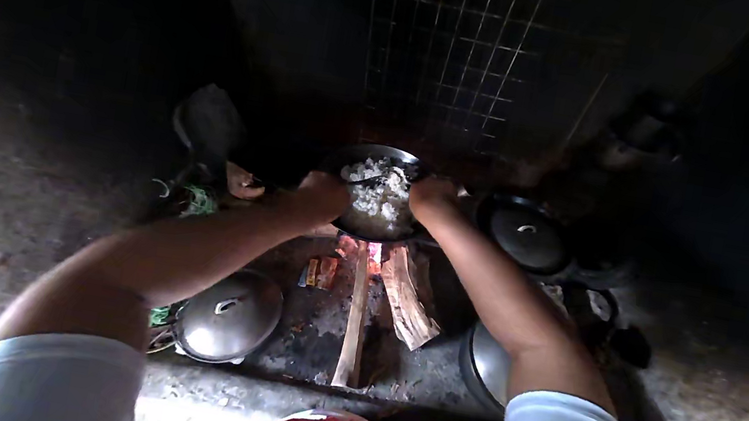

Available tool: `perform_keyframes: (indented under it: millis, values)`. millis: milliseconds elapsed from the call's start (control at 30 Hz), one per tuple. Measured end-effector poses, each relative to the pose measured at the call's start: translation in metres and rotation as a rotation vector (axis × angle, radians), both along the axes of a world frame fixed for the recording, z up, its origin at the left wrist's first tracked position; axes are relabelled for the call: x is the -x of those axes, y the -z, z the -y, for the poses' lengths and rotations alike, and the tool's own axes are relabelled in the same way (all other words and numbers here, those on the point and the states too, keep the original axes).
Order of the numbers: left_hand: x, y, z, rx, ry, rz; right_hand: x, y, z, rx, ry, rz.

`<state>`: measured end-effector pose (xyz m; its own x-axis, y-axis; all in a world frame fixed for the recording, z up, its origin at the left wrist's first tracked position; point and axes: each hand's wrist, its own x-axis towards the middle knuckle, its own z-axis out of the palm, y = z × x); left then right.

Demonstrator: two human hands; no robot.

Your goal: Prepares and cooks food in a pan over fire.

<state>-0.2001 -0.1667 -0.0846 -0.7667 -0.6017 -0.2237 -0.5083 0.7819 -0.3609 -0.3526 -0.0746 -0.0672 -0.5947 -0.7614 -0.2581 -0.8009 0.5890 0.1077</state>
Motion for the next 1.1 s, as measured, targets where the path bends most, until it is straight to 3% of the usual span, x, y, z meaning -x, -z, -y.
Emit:
perform_keyframes:
  millis: [100,200,433,600,700,800,900,1000,1100]
  values:
    - [0.022,0.041,0.001,-0.100,-0.068,-0.029,0.002,0.035,0.005,0.038,0.038,0.038]
    - [0.038,0.055,0.017,-0.110,-0.157,-0.052,0.009,0.046,0.007,0.037,0.054,0.018]
    - [0.020,-0.049,0.024,0.059,-0.250,-0.006,0.009,-0.012,0.002,-0.013,0.055,-0.042]
    - [0.010,-0.045,0.044,-0.003,-0.180,0.090,0.023,-0.016,-0.004,0.141,0.078,0.173]
    - [0.010,-0.056,0.075,-0.141,-0.187,0.117,0.057,-0.007,0.003,0.042,-0.001,0.196]
    - [0.004,-0.039,0.098,-0.464,-0.363,-0.030,0.072,-0.011,-0.004,-0.061,0.014,0.230]
    - [0.006,0.002,0.092,-0.703,-0.490,-0.230,0.077,-0.001,-0.002,-0.008,0.088,0.302]
    - [0.029,0.047,0.088,-0.738,-0.508,-0.376,0.071,0.004,-0.001,0.016,0.088,0.311]
    - [0.042,0.059,0.081,-0.748,-0.471,-0.475,0.064,0.005,0.002,0.048,0.080,0.293]
